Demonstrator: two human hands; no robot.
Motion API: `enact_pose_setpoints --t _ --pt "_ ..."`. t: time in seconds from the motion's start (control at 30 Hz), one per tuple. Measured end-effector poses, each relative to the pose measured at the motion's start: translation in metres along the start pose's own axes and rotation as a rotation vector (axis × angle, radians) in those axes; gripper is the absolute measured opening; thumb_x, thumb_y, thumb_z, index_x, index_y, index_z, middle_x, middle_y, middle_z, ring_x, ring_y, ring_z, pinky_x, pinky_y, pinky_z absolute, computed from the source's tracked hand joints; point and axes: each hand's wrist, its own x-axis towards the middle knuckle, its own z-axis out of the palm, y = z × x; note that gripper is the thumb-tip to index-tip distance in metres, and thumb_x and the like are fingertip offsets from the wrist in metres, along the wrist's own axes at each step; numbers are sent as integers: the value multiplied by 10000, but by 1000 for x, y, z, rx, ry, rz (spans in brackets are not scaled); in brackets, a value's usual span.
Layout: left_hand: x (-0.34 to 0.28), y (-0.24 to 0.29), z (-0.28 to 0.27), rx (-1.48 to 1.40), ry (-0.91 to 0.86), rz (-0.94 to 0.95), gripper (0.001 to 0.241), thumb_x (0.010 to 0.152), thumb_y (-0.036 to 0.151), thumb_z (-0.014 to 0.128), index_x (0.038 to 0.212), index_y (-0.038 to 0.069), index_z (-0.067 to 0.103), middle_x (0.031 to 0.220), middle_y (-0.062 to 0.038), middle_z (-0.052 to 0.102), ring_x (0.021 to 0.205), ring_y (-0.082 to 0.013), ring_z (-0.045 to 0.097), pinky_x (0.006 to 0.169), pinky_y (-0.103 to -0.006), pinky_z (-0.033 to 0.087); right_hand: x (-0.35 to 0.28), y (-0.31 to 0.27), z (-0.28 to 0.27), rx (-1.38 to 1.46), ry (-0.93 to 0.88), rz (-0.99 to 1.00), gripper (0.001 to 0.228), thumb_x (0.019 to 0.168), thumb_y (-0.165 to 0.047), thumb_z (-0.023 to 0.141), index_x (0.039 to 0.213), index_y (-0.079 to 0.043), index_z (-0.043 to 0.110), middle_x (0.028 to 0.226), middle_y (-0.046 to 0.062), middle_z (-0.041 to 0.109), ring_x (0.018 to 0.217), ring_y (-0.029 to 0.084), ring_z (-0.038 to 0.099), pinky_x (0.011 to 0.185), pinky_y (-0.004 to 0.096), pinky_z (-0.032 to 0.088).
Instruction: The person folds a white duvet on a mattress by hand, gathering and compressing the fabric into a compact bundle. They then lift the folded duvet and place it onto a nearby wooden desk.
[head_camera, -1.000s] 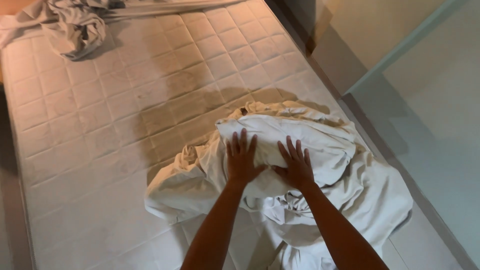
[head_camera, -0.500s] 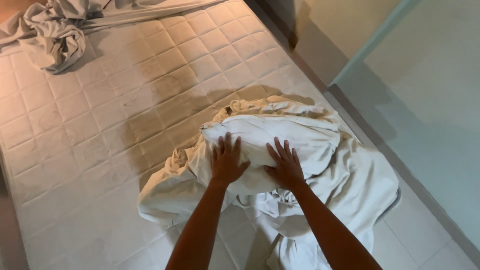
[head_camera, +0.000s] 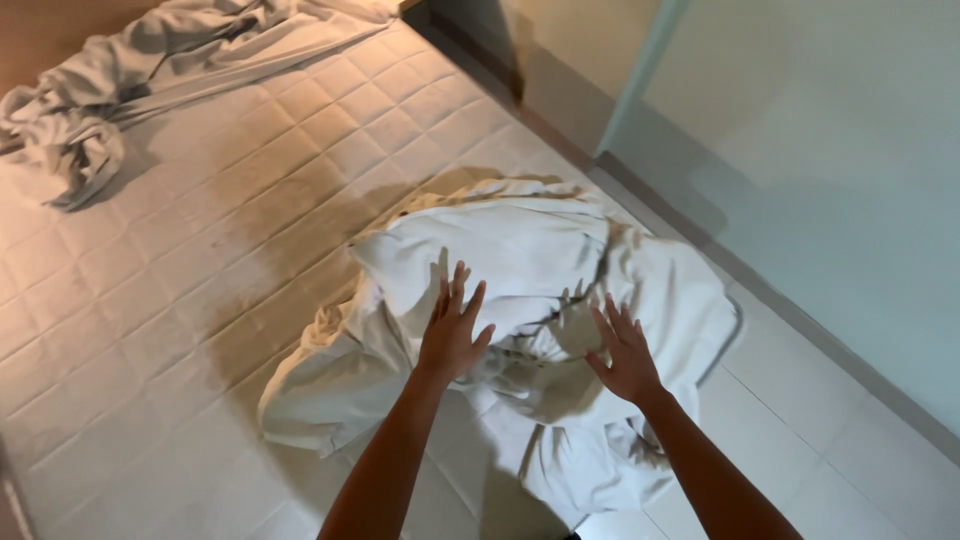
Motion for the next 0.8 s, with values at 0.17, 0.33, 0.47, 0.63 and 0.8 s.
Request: enact_pose_setpoints --t 0.17,0.33,0.47,0.63,0.8 --pt "-5 27 28 -27 -13 135 731 918 346 706 1558 134 425 1723 -137 47 1557 -469 153 1191 -519 331 -60 51 -7 -96 27 168 860 909 -524 629 1611 -260 208 1724 72 63 1567 394 103 1217 616 163" --pt "2 56 55 -15 -86 220 733 912 342 703 1560 145 424 1724 -135 61 1556 -458 162 1206 -516 325 -117 79 -13 -121 49 336 858 921 -523 608 1622 -279 178 1730 65 47 1571 393 82 1214 610 154" --pt "6 78 77 12 -178 254 765 929 373 692 1582 140 371 1713 -158 48 1550 -468 114 1193 -540 284 -149 85 -22 -115 36 380 882 895 -513 629 1619 -308 170 1729 31 42 1577 350 80 1245 557 137" --pt "10 97 117 6 -192 305 810 899 398 711 1582 136 366 1713 -155 65 1554 -467 120 1201 -540 277 -160 85 -35 -152 -79 477 934 860 -542 678 1605 -335 153 1720 0 24 1578 303 50 1268 505 111" --pt "5 118 144 1 -279 289 946 851 420 767 1599 76 299 1711 -202 65 1536 -494 137 1198 -544 262 -162 91 -26 -163 -93 508 964 842 -559 705 1600 -350 148 1716 -10 32 1578 301 54 1275 490 114"
